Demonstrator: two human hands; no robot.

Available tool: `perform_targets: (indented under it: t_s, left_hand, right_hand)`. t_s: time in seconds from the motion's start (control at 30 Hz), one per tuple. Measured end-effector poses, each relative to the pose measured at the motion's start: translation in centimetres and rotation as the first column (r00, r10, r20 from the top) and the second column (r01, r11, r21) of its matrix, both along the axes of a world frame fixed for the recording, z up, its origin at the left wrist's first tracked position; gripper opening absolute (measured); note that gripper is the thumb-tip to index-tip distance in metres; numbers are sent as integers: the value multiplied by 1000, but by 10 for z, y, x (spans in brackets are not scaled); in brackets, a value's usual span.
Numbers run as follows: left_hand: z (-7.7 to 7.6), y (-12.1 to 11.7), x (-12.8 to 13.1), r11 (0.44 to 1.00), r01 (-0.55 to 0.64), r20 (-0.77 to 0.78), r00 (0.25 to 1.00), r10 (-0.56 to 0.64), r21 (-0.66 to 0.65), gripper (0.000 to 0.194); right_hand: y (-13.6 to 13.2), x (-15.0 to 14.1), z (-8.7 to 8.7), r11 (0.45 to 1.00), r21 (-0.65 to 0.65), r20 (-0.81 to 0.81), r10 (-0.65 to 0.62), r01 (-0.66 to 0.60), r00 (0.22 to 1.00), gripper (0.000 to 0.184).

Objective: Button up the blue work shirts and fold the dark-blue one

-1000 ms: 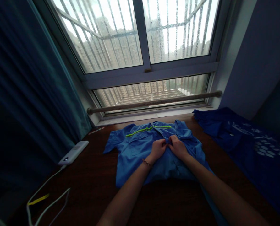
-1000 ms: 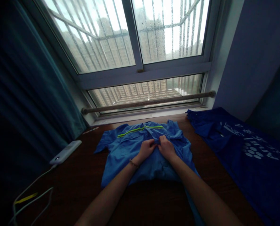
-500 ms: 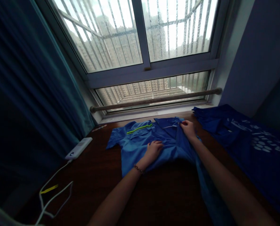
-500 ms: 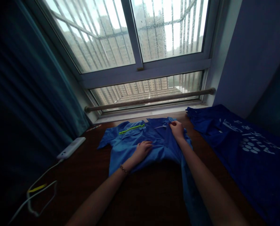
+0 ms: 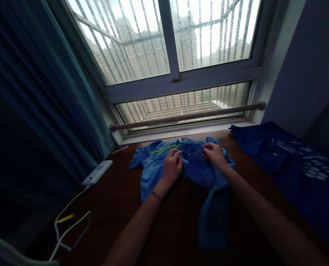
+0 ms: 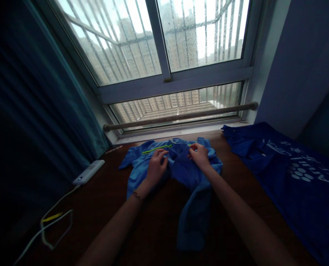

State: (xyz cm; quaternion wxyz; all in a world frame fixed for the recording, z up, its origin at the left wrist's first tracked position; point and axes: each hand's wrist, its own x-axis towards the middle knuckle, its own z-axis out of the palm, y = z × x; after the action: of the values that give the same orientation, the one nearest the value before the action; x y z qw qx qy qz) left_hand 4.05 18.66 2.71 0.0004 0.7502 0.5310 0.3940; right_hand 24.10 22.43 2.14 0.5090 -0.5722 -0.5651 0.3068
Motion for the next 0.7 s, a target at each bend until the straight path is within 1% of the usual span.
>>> perform_targets:
  t_s: [0.03, 0.07, 0.1, 0.17, 0.2, 0.23, 0.3, 0.37, 0.4, 0.43, 0.5, 0.57, 0.63, 0.7]
  left_hand:
    - [-5, -3, 7, 992, 93, 7, 996, -92, -83, 24]
    - [-11, -4, 12, 972, 166, 22, 986, -165, -167, 21]
    - [-17, -4, 15, 948, 216, 43, 976, -212, -236, 20]
    - [-29, -1, 17, 906, 275, 118, 961, -250, -323, 20]
    - [-35, 1, 16, 881, 304, 185, 950, -252, -362, 22]
    - [-40, 4, 14, 848, 338, 272, 932, -240, -409, 23]
    - [-50, 8, 9, 748, 416, 468, 869, -160, -517, 24]
    - [-60, 11, 4, 636, 505, 626, 778, -44, -583, 25]
    - [-64, 12, 2, 594, 548, 682, 731, 0, -588, 25]
    - [-68, 12, -1, 561, 588, 724, 689, 30, -583, 26]
    - [-73, 13, -6, 509, 648, 776, 627, 65, -567, 28]
    - [-75, 14, -9, 470, 681, 800, 592, 101, -562, 29]
    - [-74, 15, -11, 448, 694, 810, 571, 133, -563, 30]
    - [-72, 15, -12, 444, 696, 812, 566, 143, -564, 30]
  right_hand:
    - [0, -4, -2, 1000, -1, -49, -14, 14, 999, 20]
    - [-2, -8, -4, 999, 20, -72, -38, 40, 997, 20]
    - [-4, -12, -4, 996, 59, -70, -55, 59, 996, 19]
    - [-15, -21, -5, 982, 182, -1, -52, 51, 999, 23]
    - [-22, -26, -6, 966, 257, 58, -33, 17, 998, 26]
    - [-30, -30, -9, 944, 326, 133, -3, -41, 991, 30]
    - [-45, -38, -21, 886, 407, 331, 86, -225, 940, 30]
    - [-54, -43, -39, 816, 393, 505, 195, -424, 841, 25]
    - [-57, -44, -49, 785, 369, 564, 236, -497, 791, 24]
    - [-57, -44, -58, 767, 351, 600, 256, -537, 758, 24]
    - [-56, -42, -71, 770, 340, 615, 252, -540, 747, 24]
    - [-53, -39, -77, 781, 340, 600, 247, -523, 761, 22]
    - [-50, -38, -78, 778, 351, 586, 251, -521, 770, 20]
    - [-49, -37, -78, 764, 367, 579, 259, -531, 773, 17]
